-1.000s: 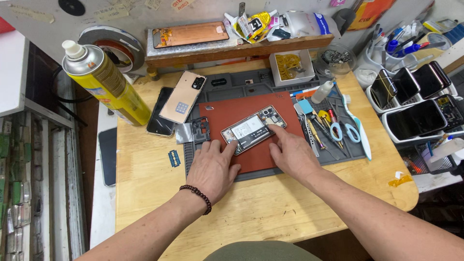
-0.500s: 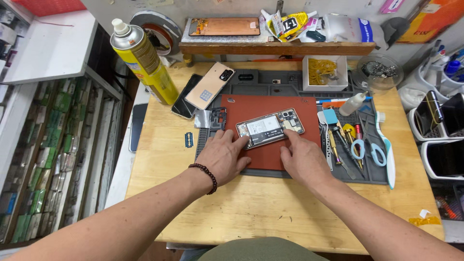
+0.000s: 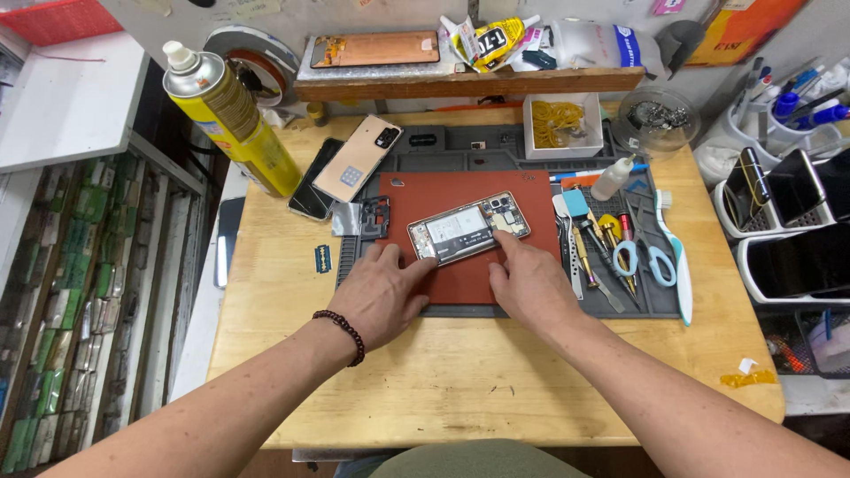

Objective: The person reassembles a disassembled smartphone on a workbench. They place the back cover aside, then insert the battery, align and secure the motherboard, and use a screwdriver to fasten screws around the camera module and frame.

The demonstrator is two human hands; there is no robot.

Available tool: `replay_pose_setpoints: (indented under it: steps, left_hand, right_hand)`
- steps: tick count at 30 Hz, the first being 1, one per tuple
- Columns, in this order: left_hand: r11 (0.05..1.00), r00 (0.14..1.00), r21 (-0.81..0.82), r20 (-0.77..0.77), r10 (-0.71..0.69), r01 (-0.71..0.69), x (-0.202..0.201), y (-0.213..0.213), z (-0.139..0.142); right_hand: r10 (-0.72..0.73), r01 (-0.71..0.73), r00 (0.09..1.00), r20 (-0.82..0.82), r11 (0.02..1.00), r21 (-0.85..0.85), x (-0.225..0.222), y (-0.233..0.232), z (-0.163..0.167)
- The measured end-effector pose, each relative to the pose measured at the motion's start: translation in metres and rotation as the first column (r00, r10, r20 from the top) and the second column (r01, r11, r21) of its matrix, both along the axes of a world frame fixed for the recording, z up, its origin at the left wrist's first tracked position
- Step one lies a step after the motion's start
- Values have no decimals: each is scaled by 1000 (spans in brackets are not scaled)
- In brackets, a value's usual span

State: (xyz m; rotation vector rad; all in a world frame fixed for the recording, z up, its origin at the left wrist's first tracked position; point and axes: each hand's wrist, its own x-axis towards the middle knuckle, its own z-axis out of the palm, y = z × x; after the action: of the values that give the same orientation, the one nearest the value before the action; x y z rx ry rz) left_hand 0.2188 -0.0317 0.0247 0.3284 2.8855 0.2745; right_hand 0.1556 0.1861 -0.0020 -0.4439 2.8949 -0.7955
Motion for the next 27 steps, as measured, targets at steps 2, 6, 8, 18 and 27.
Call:
replay_pose_setpoints:
  steps: [2,6,8,18,27]
  left_hand:
    - [999,1000,-36,-1,1,-1,0,3,3]
    - [999,1000,-38,24,-11,12,0,-1,7]
    - [1000,1000,5,18,3,-3,-1,-6,8]
    - [996,996,-36,32,-78,79,-1,-14,15]
    - [998,993,-9,105,-61,62,-3,-13,22]
  right_hand:
    - [-11,10,1000,17,1000,21,3,1,2]
    - [-31,28,997,75,999,37,2,-7,5]
    - [-47,44,996,69,998,51,5,-6,7]
    - [-118,110,988,100,991,82,10,-18,11]
    - [-118,107,988,104,989,103,11,-23,16]
